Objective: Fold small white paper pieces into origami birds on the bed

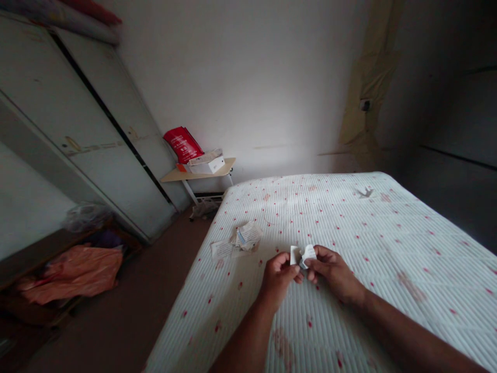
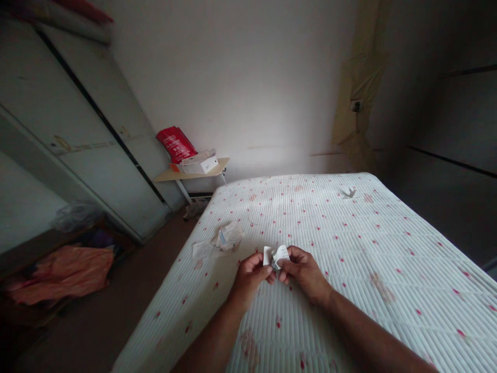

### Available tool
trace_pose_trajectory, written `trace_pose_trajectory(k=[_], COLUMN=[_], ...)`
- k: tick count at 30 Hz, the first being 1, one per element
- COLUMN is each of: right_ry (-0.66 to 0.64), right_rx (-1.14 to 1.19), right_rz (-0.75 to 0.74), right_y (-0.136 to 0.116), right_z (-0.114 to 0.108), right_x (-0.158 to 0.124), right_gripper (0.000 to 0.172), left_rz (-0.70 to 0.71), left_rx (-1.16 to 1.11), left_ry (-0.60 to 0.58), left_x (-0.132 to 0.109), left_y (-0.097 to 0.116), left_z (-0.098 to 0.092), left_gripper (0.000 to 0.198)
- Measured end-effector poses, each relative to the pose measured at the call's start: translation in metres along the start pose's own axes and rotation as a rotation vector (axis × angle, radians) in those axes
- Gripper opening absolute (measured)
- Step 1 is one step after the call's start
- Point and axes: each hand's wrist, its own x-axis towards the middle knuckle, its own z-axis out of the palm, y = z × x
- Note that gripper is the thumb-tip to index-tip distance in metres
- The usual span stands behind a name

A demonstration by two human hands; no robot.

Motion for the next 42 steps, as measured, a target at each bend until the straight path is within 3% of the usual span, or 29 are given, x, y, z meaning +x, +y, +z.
trace_pose_trajectory(k=[11, 20, 31, 42], right_ry=[-0.092, -0.070, -0.061, -0.104], right_rx=[0.036, -0.067, -0.081, -0.105], right_rz=[0.014, -0.023, 0.019, 0.079], right_y=[-0.0034, -0.0084, -0.0048, -0.0042], right_z=[0.0040, 0.0023, 0.0028, 0.0029], right_x=[0.0005, -0.0009, -0.0002, -0.0006], right_gripper=[0.024, 0.014, 0.019, 0.014], left_rz=[-0.013, -0.021, -0.015, -0.023], left_rx=[0.051, 0.060, 0.044, 0.065], left_ry=[0.245, 0.267, 0.236, 0.239], left_x=[0.0015, 0.0013, 0.0009, 0.0004], left_y=[-0.0007, -0.0002, 0.0003, 0.0001], left_z=[0.0052, 0.0066, 0.0080, 0.0077], left_gripper=[0.010, 0.009, 0.013, 0.008])
